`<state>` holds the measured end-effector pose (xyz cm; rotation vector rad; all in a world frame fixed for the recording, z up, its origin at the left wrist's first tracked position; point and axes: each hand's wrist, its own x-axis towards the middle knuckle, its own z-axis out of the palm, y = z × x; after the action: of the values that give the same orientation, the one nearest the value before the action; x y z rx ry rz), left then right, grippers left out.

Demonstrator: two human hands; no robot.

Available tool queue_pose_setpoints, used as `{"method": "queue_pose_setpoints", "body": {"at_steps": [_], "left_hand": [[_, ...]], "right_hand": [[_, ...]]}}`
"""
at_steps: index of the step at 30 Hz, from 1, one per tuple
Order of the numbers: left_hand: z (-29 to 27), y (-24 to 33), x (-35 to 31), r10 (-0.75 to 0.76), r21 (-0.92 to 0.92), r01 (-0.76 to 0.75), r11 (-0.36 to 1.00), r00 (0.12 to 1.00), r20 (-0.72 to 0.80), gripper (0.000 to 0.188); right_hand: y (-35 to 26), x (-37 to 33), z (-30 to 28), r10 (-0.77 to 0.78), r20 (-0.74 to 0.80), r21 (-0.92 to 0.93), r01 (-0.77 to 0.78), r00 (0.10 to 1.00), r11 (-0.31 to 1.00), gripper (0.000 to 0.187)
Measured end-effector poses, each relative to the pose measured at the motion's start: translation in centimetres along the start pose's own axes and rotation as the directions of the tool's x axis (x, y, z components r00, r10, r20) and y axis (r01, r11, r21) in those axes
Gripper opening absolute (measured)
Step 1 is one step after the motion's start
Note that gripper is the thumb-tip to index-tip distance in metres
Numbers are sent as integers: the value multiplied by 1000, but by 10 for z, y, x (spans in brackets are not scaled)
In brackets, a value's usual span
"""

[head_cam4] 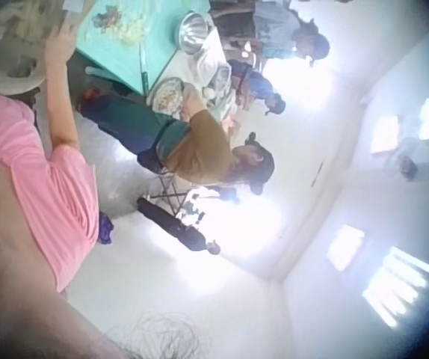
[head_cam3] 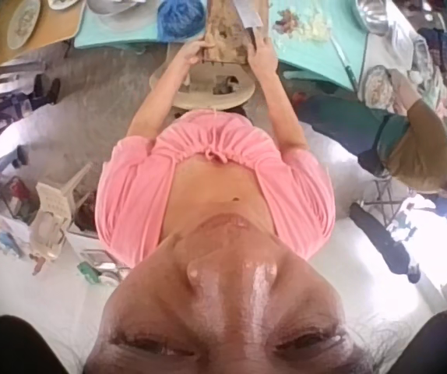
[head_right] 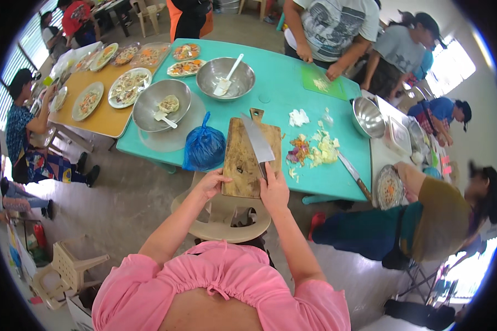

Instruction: The person scoops a filling mixture from a metal bowl into a tortilla held in the left hand using a white spatula. After filling, the person folds the tortilla and places it on a plate. The person then cleans the workspace by gathering vegetable scraps from a cutting board and table into a blue plastic bag.

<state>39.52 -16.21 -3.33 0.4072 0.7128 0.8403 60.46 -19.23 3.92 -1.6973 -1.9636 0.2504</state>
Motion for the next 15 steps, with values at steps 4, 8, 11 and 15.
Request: {"method": "queue_pose_setpoints", "body": {"at_steps": [4, 8, 11, 15], "left_hand": [[2, -5, 25, -18, 52, 23, 998, 996, -90, 51], [9, -12, 56, -23, -29, 17, 999, 979, -201, 49], [1, -19, 68, 17, -15, -20, 1000, 976, -219, 48], [-1, -13, 77, 60, 8, -61, 998, 959, -276, 47]], "right_hand": [[18, 56, -7, -75, -48, 44, 77, 996, 996, 55], [52, 73, 14, -35, -6, 128, 36, 999, 991, 53], [67, 66, 49, -26, 52, 119, 19, 998, 993, 53], [63, 60, 73, -45, 208, 132, 17, 977, 991, 52]]}}
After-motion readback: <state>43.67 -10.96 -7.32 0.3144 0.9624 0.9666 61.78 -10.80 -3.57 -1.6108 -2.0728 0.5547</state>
